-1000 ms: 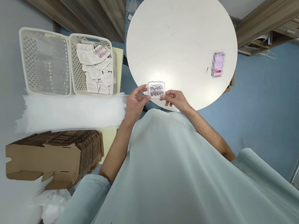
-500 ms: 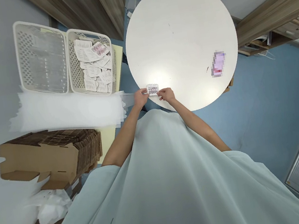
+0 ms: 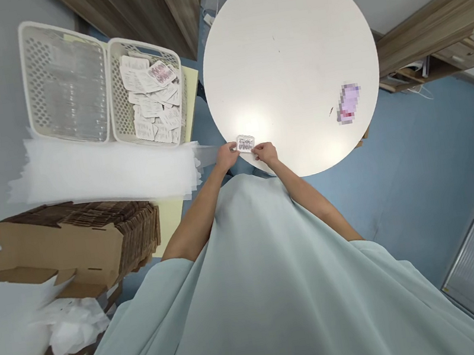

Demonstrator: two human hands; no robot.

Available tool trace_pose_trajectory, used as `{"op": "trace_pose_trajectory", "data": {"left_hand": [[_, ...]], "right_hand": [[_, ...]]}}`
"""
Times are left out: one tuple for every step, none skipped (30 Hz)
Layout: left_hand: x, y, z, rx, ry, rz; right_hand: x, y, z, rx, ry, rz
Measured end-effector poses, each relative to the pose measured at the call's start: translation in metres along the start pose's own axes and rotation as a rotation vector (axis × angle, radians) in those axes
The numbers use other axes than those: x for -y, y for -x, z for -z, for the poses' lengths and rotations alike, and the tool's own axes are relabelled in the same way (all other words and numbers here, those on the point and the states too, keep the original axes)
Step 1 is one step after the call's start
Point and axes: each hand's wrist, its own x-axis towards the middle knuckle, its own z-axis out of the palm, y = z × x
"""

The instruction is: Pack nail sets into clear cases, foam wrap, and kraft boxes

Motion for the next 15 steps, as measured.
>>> {"op": "trace_pose_trajectory", "data": {"left_hand": [[0.001,0.003,0.002,0.013,0.015,-0.006],[0.002,0.007,0.005,0.026,0.030,-0.014],[0.003,0.012,0.009,0.034,0.047,-0.026],[0.005,0.018,0.014,0.039,0.066,-0.042],[0.007,0.025,0.020,0.041,0.086,-0.060],[0.010,0.033,0.026,0.040,0.107,-0.077],[0.012,0.041,0.034,0.033,0.130,-0.094],[0.016,0.050,0.043,0.020,0.155,-0.108],[0.020,0.059,0.053,0.000,0.179,-0.118],[0.025,0.068,0.064,-0.027,0.200,-0.123],[0.032,0.076,0.074,-0.061,0.216,-0.123],[0.039,0.083,0.085,-0.100,0.228,-0.118],[0.048,0.090,0.096,-0.143,0.236,-0.108],[0.058,0.094,0.107,-0.191,0.242,-0.096],[0.070,0.097,0.117,-0.244,0.244,-0.080]], "right_hand": [[0.001,0.003,0.002,-0.001,0.007,0.009],[0.002,0.006,0.004,-0.003,0.013,0.025],[0.003,0.011,0.007,-0.005,0.016,0.046],[0.005,0.016,0.010,-0.006,0.018,0.074],[0.007,0.023,0.013,-0.008,0.019,0.108],[0.010,0.030,0.017,-0.007,0.022,0.142],[0.014,0.037,0.020,-0.003,0.030,0.182],[0.019,0.045,0.023,-0.006,0.037,0.220],[0.025,0.053,0.025,-0.003,0.044,0.252],[0.031,0.060,0.027,-0.003,0.054,0.278],[0.039,0.066,0.026,0.004,0.066,0.302],[0.047,0.072,0.024,0.012,0.083,0.324],[0.055,0.077,0.021,0.021,0.105,0.350],[0.064,0.081,0.015,0.033,0.131,0.383],[0.073,0.085,0.008,0.049,0.161,0.424]]}}
